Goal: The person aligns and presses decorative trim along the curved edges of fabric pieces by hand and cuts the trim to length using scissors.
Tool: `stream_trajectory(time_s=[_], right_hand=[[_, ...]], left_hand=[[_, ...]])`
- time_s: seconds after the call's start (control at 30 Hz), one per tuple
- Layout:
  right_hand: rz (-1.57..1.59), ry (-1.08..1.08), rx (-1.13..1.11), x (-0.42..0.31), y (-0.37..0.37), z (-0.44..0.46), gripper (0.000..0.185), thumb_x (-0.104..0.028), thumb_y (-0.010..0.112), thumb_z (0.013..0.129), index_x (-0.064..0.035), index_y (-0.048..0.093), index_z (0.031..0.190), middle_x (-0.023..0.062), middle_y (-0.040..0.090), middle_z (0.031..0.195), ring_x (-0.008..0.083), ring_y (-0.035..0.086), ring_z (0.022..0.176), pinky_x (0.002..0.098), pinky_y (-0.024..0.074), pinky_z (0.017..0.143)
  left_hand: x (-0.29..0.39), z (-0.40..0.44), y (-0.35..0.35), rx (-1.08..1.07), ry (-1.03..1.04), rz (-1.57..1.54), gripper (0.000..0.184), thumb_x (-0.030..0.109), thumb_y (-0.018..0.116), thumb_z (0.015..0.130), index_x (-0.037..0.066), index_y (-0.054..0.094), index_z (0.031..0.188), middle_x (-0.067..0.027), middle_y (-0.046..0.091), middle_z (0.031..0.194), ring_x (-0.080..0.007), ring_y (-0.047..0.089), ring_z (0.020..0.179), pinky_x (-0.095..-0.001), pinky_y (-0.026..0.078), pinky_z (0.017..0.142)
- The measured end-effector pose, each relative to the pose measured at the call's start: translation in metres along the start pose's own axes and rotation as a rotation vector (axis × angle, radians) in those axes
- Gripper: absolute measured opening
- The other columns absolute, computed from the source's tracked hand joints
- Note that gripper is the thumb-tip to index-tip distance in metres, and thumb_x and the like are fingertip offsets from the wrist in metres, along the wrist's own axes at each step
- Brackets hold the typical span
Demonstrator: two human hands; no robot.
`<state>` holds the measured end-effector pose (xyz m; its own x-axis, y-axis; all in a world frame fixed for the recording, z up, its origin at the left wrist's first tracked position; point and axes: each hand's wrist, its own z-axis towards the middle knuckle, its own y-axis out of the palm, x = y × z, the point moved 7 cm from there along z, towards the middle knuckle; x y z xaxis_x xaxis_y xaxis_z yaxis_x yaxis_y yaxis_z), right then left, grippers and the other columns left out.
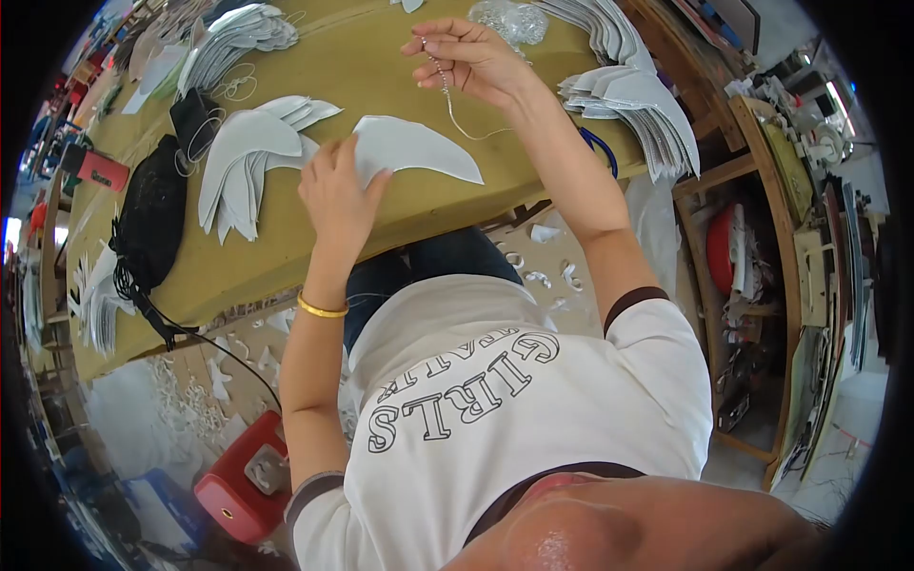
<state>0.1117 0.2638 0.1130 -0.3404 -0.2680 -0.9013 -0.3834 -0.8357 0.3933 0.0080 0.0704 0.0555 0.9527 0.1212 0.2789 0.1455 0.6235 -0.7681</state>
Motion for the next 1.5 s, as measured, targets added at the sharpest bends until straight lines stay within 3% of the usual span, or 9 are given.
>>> stream_trajectory(time_s=[0.33, 0.63, 0.73, 0.8, 0.9, 0.97, 1.07, 1.37, 1.5], right_hand=[[0.109, -0.144, -0.033, -0.019, 0.013, -0.005, 0.024, -0.004, 0.058, 0.096, -0.0025, 0.063, 0.119, 0.0168, 0.068, 0.112, 0.024, 0.072, 0.086, 0.0323, 0.0617, 0.073], [0.006, -0.212, 0.321, -0.032, 0.005, -0.029, 0.027, -0.005, 0.062, 0.093, 0.0, 0.057, 0.12, 0.0174, 0.067, 0.112, 0.0231, 0.07, 0.085, 0.0329, 0.0584, 0.072], [0.031, -0.271, 0.382, -0.039, -0.004, -0.03, 0.041, -0.009, 0.066, 0.09, 0.0029, 0.051, 0.126, 0.0177, 0.067, 0.11, 0.0263, 0.07, 0.087, 0.0358, 0.0568, 0.077], [0.019, -0.302, 0.353, -0.039, -0.02, -0.026, 0.033, -0.01, 0.066, 0.09, 0.0006, 0.058, 0.121, 0.0114, 0.07, 0.103, 0.0134, 0.063, 0.073, 0.0268, 0.0515, 0.066], [-0.412, -0.253, 0.439, -0.051, -0.026, -0.018, 0.028, -0.013, 0.061, 0.095, -0.0054, 0.061, 0.121, 0.0021, 0.067, 0.087, 0.0015, 0.044, 0.055, 0.0174, 0.0295, 0.043], [-0.66, -0.177, 0.216, -0.053, -0.012, -0.013, 0.027, -0.008, 0.059, 0.095, -0.0058, 0.059, 0.122, 0.0001, 0.065, 0.081, 0.0011, 0.045, 0.055, 0.017, 0.0287, 0.043], [-0.811, 0.008, -0.116, -0.024, 0.002, -0.011, 0.03, -0.002, 0.056, 0.093, -0.0052, 0.056, 0.123, 0.0002, 0.064, 0.077, 0.0014, 0.045, 0.054, 0.0171, 0.0285, 0.043], [-0.721, 0.016, -0.096, -0.013, 0.029, -0.025, 0.03, 0.001, 0.055, 0.092, -0.0063, 0.051, 0.12, -0.0048, 0.057, 0.071, 0.0, 0.046, 0.059, 0.0173, 0.0289, 0.048], [-0.84, -0.04, -0.135, -0.013, 0.029, -0.024, 0.031, -0.003, 0.058, 0.093, -0.003, 0.052, 0.123, -0.0007, 0.058, 0.084, 0.0076, 0.056, 0.072, 0.0227, 0.0449, 0.062]], left_hand=[[0.062, 0.054, 0.037, -0.265, -0.42, -1.297, 0.028, 0.021, 0.067, 0.095, 0.001, 0.069, 0.114, 0.0013, 0.069, 0.087, -0.0053, 0.058, 0.08, -0.0214, 0.045, 0.074], [0.069, 0.065, 0.053, 0.062, -0.498, -1.334, 0.013, 0.013, 0.07, 0.09, 0.0, 0.068, 0.089, 0.0003, 0.065, 0.076, -0.0036, 0.055, 0.07, -0.0203, 0.043, 0.061], [0.065, 0.067, 0.06, 0.149, -0.499, -1.136, 0.01, 0.013, 0.068, 0.089, 0.003, 0.069, 0.091, -0.006, 0.066, 0.081, -0.0119, 0.06, 0.074, -0.028, 0.05, 0.068], [0.069, 0.072, 0.067, 0.147, -0.448, -0.983, 0.013, 0.01, 0.071, 0.083, 0.0, 0.068, 0.091, -0.0107, 0.067, 0.085, -0.021, 0.064, 0.078, -0.0335, 0.053, 0.073], [0.067, 0.08, 0.081, 0.245, -0.243, -0.989, 0.041, 0.011, 0.068, 0.086, -0.001, 0.06, 0.124, -0.0128, 0.066, 0.107, -0.0214, 0.063, 0.093, -0.0328, 0.052, 0.084], [0.058, 0.082, 0.053, 0.179, -0.364, -1.193, 0.043, 0.006, 0.063, 0.09, 0.0, 0.055, 0.131, -0.0104, 0.065, 0.104, -0.0167, 0.06, 0.094, -0.03, 0.05, 0.084], [0.063, 0.083, 0.005, 0.021, -0.182, -1.392, 0.032, 0.003, 0.058, 0.093, -0.001, 0.061, 0.124, -0.0061, 0.065, 0.093, -0.0114, 0.058, 0.087, -0.0266, 0.049, 0.078], [0.036, 0.056, 0.005, -0.106, -0.377, -1.297, 0.018, 0.015, 0.069, 0.089, 0.001, 0.075, 0.098, -0.0019, 0.068, 0.078, -0.0073, 0.057, 0.07, -0.0243, 0.047, 0.062], [0.027, 0.046, 0.0, -0.215, -0.475, -1.189, 0.029, 0.031, 0.074, 0.085, 0.004, 0.077, 0.096, -0.0015, 0.069, 0.079, -0.0091, 0.058, 0.068, -0.0256, 0.047, 0.059]])
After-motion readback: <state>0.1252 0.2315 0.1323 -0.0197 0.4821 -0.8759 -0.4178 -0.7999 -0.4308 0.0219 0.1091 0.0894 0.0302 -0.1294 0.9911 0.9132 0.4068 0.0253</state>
